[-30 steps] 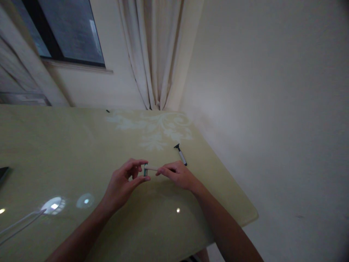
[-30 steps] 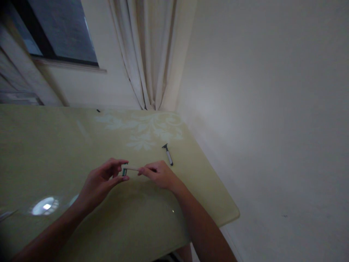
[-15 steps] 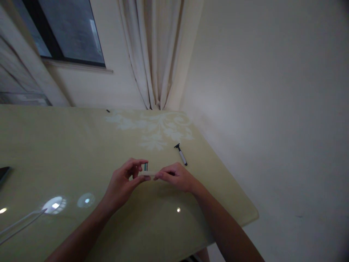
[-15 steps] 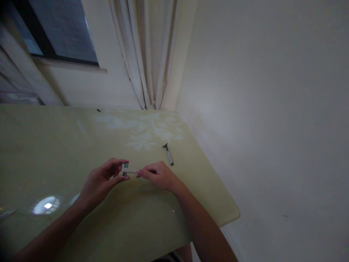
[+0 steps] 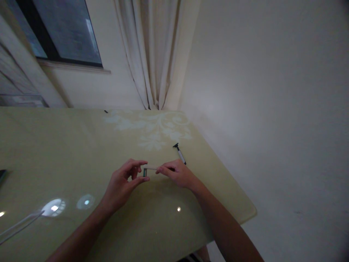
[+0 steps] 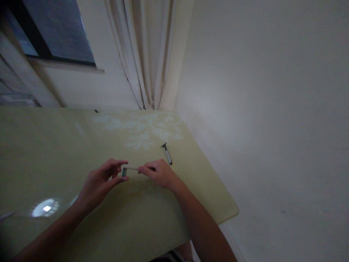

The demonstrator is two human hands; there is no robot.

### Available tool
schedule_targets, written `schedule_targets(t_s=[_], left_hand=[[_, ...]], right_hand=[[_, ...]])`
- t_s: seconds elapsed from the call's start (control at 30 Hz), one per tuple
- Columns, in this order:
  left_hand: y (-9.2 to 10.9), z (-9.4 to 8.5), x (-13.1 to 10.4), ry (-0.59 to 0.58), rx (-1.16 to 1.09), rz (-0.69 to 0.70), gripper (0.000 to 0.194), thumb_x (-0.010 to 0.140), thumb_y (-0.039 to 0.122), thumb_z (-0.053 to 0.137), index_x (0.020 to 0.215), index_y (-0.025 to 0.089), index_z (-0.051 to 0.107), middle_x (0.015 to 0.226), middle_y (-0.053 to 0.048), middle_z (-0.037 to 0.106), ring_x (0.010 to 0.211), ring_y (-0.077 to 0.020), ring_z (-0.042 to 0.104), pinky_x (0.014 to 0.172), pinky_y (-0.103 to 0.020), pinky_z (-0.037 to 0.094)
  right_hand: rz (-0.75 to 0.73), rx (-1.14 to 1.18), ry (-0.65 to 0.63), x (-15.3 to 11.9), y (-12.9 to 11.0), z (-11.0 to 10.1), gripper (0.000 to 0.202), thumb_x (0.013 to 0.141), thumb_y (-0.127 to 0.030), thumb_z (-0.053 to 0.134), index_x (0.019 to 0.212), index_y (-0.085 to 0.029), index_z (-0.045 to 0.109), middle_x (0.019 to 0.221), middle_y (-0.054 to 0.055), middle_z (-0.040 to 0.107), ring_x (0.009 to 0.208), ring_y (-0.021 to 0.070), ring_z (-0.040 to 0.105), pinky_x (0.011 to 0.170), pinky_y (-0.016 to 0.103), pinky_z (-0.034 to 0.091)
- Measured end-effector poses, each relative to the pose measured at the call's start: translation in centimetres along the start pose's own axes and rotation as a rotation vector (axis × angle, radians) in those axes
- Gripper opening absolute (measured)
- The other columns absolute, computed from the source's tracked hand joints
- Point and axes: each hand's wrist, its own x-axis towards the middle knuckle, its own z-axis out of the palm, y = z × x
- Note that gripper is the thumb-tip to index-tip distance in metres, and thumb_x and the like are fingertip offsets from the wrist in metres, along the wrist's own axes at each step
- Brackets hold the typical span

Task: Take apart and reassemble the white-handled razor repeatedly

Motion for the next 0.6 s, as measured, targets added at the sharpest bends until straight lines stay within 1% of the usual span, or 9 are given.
schedule_targets(t_s=[0.07, 0.2, 0.27, 0.37, 0.43, 0.53, 0.6], left_hand=[[0.0, 0.0, 0.0, -0.003, -0.004, -0.005, 0.041, 0.077, 0.036, 0.086, 0.115, 0.027, 0.076, 0.08, 0.003, 0.058, 0.069, -0.0131, 0.057, 0.067, -0.027, 0.048], [0.1, -0.1, 0.0, 0.008, -0.023, -0.024, 0.04, 0.076, 0.036, 0.085, 0.114, 0.025, 0.076, 0.08, 0.003, 0.058, 0.07, -0.0136, 0.058, 0.066, -0.027, 0.047], [0.1, -0.1, 0.0, 0.024, -0.023, -0.033, 0.04, 0.076, 0.037, 0.085, 0.112, 0.024, 0.075, 0.079, 0.003, 0.058, 0.07, -0.0138, 0.058, 0.065, -0.027, 0.047], [0.0, 0.2, 0.3, 0.041, 0.003, -0.043, 0.04, 0.076, 0.039, 0.085, 0.111, 0.024, 0.073, 0.08, 0.003, 0.059, 0.068, -0.0131, 0.057, 0.065, -0.026, 0.047], [0.0, 0.7, 0.8, 0.032, 0.045, -0.03, 0.04, 0.077, 0.041, 0.084, 0.111, 0.024, 0.072, 0.084, 0.003, 0.061, 0.066, -0.0121, 0.056, 0.064, -0.026, 0.047], [-0.2, 2.4, 2.3, -0.039, 0.123, 0.008, 0.04, 0.079, 0.043, 0.081, 0.112, 0.023, 0.07, 0.091, 0.001, 0.064, 0.066, -0.0123, 0.056, 0.062, -0.026, 0.047], [-0.5, 4.0, 3.7, -0.092, 0.177, 0.021, 0.04, 0.08, 0.042, 0.079, 0.112, 0.021, 0.068, 0.095, -0.001, 0.066, 0.071, -0.0142, 0.058, 0.065, -0.027, 0.048]], right_hand=[[-0.005, 0.001, 0.018, 0.0, 0.0, 0.1, 0.055, 0.101, -0.059, 0.054, 0.097, -0.014, 0.085, 0.058, -0.003, 0.046, 0.056, 0.0105, 0.039, 0.056, 0.026, 0.026], [-0.02, 0.052, -0.045, 0.2, -0.1, 0.5, 0.053, 0.101, -0.058, 0.056, 0.1, -0.014, 0.085, 0.058, -0.004, 0.045, 0.056, 0.0104, 0.039, 0.056, 0.026, 0.026], [-0.01, 0.028, 0.0, 0.4, 0.1, 0.3, 0.052, 0.102, -0.057, 0.056, 0.098, -0.014, 0.085, 0.057, -0.004, 0.046, 0.056, 0.0105, 0.04, 0.056, 0.026, 0.026], [-0.001, 0.016, 0.146, 0.9, 1.2, -0.7, 0.05, 0.102, -0.056, 0.055, 0.098, -0.014, 0.083, 0.061, -0.003, 0.049, 0.059, 0.0113, 0.043, 0.058, 0.025, 0.028], [0.004, 0.08, 0.269, 1.3, 2.5, -1.7, 0.047, 0.102, -0.055, 0.054, 0.107, -0.015, 0.078, 0.065, -0.003, 0.05, 0.06, 0.0121, 0.044, 0.059, 0.025, 0.031], [0.031, 0.154, 0.489, 1.9, 5.0, -3.3, 0.041, 0.102, -0.05, 0.054, 0.125, -0.018, 0.064, 0.073, -0.003, 0.052, 0.062, 0.0133, 0.048, 0.059, 0.024, 0.036], [0.094, 0.091, 0.616, 2.1, 6.5, -4.3, 0.034, 0.103, -0.042, 0.05, 0.125, -0.019, 0.061, 0.079, -0.001, 0.057, 0.065, 0.0143, 0.052, 0.06, 0.024, 0.039]])
